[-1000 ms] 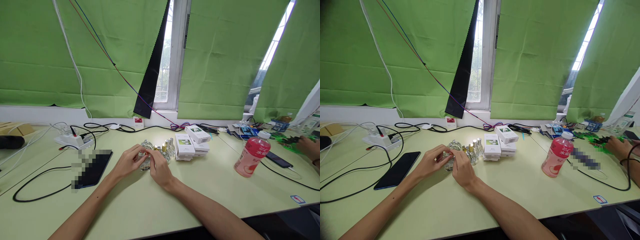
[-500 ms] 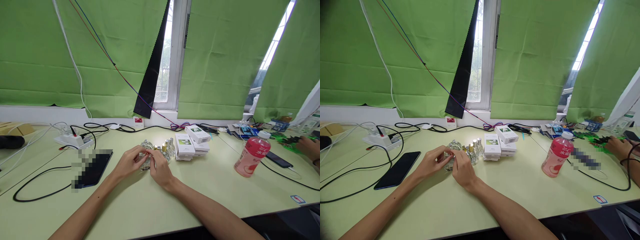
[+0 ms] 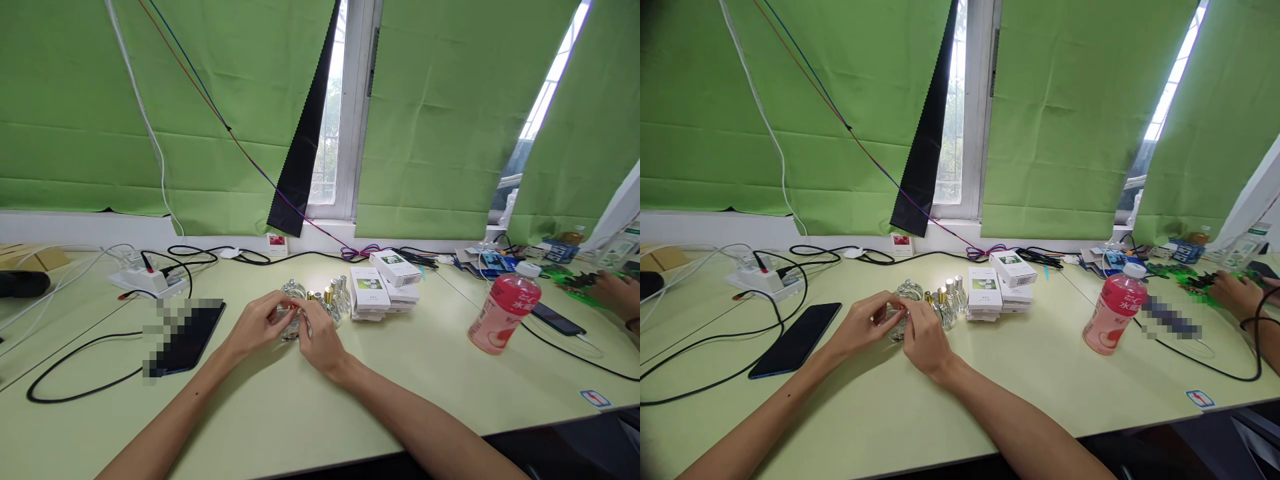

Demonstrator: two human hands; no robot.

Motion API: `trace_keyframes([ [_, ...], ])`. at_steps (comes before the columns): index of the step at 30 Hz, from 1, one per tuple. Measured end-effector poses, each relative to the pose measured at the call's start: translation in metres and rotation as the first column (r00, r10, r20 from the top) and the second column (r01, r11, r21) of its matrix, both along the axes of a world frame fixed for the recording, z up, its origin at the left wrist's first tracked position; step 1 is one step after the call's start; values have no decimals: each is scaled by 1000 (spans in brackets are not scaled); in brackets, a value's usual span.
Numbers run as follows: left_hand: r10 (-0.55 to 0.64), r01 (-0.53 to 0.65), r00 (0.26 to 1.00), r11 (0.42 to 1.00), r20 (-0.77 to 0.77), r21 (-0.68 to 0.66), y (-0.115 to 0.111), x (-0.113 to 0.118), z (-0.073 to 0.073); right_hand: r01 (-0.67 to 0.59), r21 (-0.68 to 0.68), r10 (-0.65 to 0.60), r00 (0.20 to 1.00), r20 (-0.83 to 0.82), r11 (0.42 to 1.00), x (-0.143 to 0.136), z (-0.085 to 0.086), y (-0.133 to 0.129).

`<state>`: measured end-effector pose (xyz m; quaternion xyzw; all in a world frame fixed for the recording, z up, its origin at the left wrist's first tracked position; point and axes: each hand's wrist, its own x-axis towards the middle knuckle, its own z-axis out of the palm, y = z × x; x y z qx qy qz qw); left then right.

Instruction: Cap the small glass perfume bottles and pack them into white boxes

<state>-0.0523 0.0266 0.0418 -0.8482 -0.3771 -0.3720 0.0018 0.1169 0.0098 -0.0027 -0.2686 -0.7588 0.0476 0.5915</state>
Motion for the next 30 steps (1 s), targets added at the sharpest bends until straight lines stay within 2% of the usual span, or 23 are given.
trace_keyframes([
  [6, 23, -23, 1000, 1000, -5, -2, 0, 0, 0, -16, -3, 16, 1000, 1, 1000, 0, 0, 0],
  [12, -5, 6, 999, 1000, 36, -21, -2, -1, 1, -12, -11, 12, 1000, 3, 1000, 0, 0, 0],
  [17, -33, 32, 997, 999, 72, 20, -3, -1, 2, 5, 2, -5, 1000, 13, 1000, 1, 0, 0],
  [25, -85, 83, 993, 996, 85, 27, -1, -1, -1, 15, -18, -15, 1000, 4, 1000, 0, -4, 2],
  [30, -102, 101, 992, 995, 79, 18, -1, -1, -1, 10, -21, -10, 1000, -4, 1000, 0, -1, 0],
])
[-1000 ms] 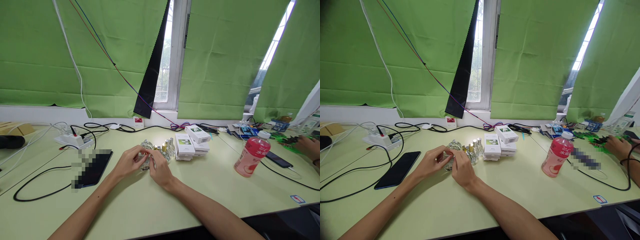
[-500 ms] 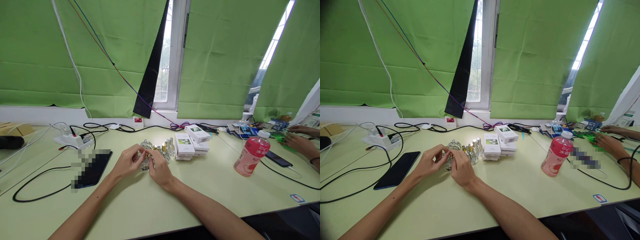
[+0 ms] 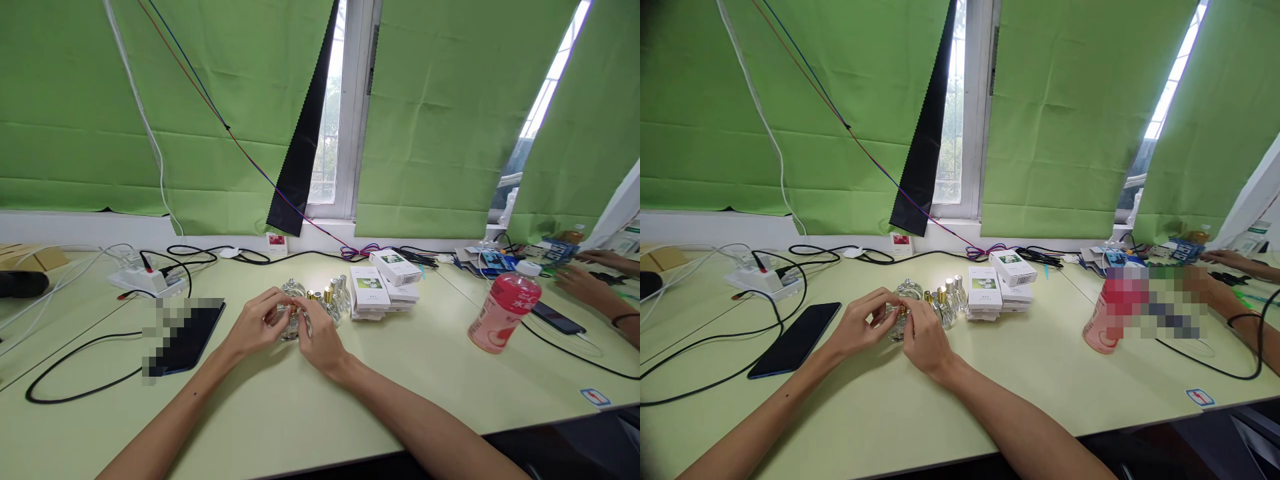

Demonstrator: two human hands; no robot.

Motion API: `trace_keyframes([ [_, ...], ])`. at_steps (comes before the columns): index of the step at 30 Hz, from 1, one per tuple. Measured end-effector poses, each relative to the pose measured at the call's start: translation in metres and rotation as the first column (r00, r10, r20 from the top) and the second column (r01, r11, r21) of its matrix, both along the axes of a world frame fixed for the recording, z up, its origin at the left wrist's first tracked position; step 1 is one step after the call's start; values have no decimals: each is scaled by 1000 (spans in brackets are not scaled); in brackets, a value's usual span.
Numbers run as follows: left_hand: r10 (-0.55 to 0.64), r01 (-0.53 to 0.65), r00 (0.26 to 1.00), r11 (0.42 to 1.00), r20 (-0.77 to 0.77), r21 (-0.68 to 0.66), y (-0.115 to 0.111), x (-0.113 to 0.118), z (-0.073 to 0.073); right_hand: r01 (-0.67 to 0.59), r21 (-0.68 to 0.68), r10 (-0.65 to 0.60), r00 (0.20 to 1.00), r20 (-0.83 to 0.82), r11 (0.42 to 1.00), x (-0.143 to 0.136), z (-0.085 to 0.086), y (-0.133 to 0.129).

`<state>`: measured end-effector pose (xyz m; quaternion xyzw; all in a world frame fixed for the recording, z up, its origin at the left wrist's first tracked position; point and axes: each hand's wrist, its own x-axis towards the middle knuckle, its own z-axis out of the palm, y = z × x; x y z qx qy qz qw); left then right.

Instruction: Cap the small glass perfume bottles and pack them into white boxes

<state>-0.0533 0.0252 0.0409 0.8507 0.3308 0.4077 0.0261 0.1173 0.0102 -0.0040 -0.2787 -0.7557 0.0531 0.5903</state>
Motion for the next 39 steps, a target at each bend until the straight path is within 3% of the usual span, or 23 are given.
trace_keyframes([
  [26, -24, 25, 999, 998, -21, 58, 3, 0, -3, 62, -96, -59, 998, 37, 993, 0, -6, 3],
  [39, -100, 100, 995, 994, -11, 41, 10, -1, -5, 77, -174, -61, 994, 95, 982, 0, -3, 0],
])
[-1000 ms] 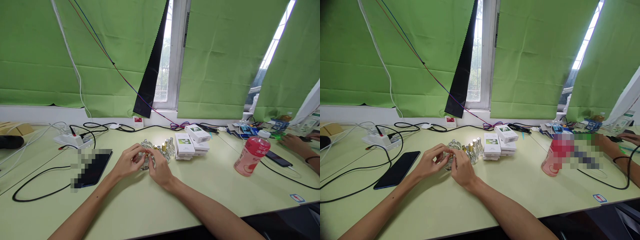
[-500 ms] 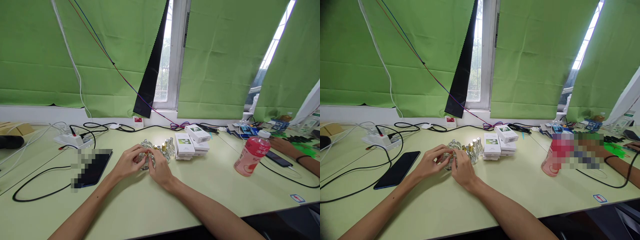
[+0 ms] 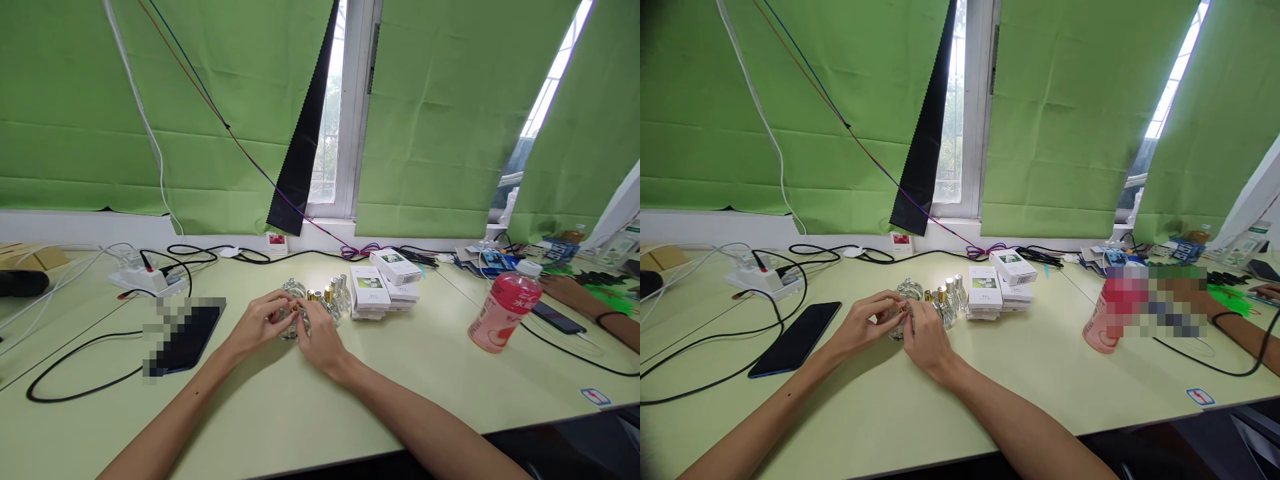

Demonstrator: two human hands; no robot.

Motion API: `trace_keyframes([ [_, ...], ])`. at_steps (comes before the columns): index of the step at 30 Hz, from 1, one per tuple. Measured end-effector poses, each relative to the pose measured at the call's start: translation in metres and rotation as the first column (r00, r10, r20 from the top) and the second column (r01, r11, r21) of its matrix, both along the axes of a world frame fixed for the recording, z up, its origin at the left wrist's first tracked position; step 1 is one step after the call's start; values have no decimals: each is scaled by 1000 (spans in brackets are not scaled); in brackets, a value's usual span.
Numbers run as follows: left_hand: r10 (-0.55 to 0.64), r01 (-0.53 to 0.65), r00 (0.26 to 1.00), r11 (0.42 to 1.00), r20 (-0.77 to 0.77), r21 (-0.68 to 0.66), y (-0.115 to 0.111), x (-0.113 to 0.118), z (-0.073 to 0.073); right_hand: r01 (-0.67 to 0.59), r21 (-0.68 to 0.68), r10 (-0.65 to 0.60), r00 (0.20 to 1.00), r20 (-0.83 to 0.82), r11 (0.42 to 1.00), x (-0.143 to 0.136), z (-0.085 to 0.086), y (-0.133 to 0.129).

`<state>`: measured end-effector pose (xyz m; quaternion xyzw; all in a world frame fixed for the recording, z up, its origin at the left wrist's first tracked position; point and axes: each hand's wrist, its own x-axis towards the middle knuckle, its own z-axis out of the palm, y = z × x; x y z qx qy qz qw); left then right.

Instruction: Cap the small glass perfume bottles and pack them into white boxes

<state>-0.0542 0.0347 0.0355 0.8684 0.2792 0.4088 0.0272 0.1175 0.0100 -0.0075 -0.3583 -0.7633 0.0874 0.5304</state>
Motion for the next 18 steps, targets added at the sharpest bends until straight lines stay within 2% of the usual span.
trace_keyframes([
  [12, -30, 30, 999, 999, 26, -19, 3, 2, -3, 17, -6, -17, 999, 33, 1000, -1, -1, 1],
  [18, -37, 38, 999, 999, -12, 32, 1, 2, -1, 16, -9, -16, 999, 35, 1000, -1, 2, 0],
])
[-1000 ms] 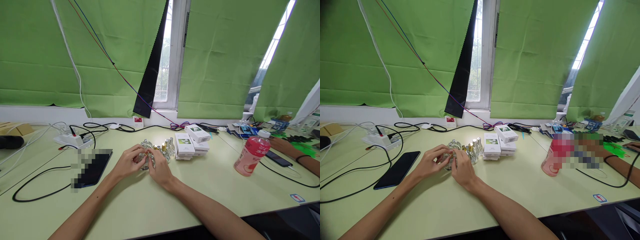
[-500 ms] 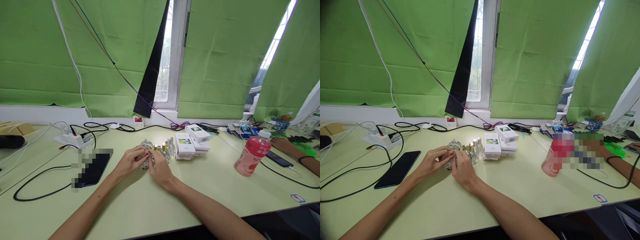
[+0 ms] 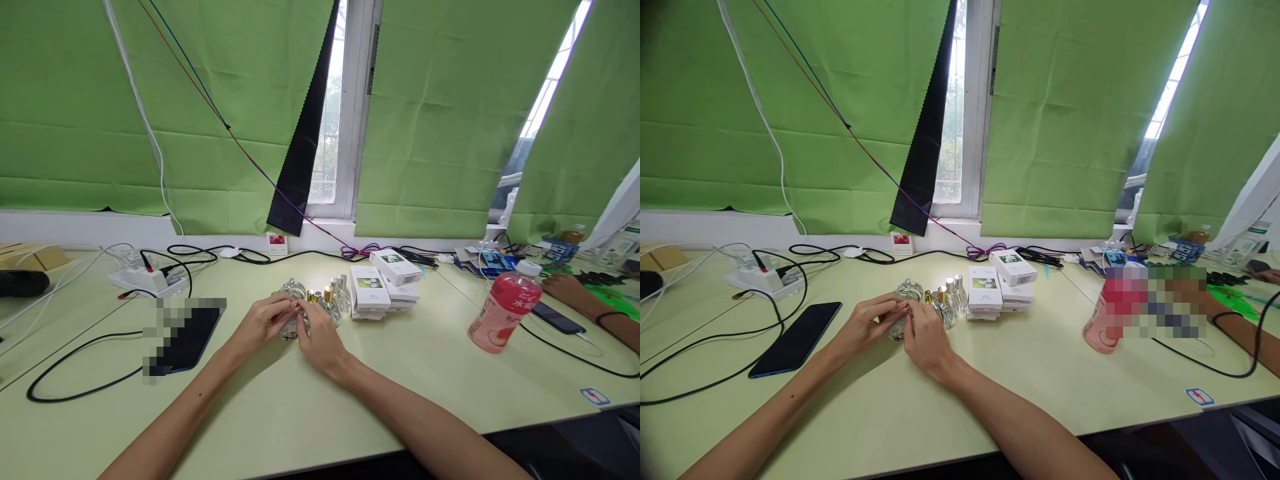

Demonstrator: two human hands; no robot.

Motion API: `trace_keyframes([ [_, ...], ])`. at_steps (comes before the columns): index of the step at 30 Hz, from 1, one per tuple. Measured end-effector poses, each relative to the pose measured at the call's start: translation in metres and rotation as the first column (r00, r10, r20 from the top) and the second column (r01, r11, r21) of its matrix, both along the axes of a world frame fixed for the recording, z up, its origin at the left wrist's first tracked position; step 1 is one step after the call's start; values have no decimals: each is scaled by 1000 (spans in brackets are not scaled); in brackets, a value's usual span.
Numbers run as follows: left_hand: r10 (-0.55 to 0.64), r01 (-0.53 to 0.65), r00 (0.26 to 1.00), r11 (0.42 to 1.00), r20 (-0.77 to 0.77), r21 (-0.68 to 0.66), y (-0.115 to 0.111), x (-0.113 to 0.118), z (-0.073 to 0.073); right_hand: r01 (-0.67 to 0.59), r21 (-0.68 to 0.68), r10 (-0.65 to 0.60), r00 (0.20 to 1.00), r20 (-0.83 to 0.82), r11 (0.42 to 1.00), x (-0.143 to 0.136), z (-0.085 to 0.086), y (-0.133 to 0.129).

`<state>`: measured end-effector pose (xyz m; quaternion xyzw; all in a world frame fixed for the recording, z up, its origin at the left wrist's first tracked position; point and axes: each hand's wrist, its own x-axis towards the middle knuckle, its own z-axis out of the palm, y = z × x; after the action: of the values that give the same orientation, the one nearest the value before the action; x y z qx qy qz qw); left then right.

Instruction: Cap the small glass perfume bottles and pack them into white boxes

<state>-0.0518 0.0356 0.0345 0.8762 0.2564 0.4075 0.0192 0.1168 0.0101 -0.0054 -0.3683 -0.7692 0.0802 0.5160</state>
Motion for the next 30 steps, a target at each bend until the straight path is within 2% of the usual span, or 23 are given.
trace_keyframes([
  [7, 38, -39, 998, 999, -55, -18, -1, 0, 1, 3, -2, -3, 1000, 11, 1000, 0, -2, 1],
  [16, 111, -106, 993, 989, 47, -104, -4, 6, 1, -6, -5, 6, 1000, -10, 1000, 0, -3, 1],
  [30, 84, -85, 993, 996, -81, -8, -3, 3, 0, 3, -3, -3, 1000, 2, 1000, 1, 0, 0],
])
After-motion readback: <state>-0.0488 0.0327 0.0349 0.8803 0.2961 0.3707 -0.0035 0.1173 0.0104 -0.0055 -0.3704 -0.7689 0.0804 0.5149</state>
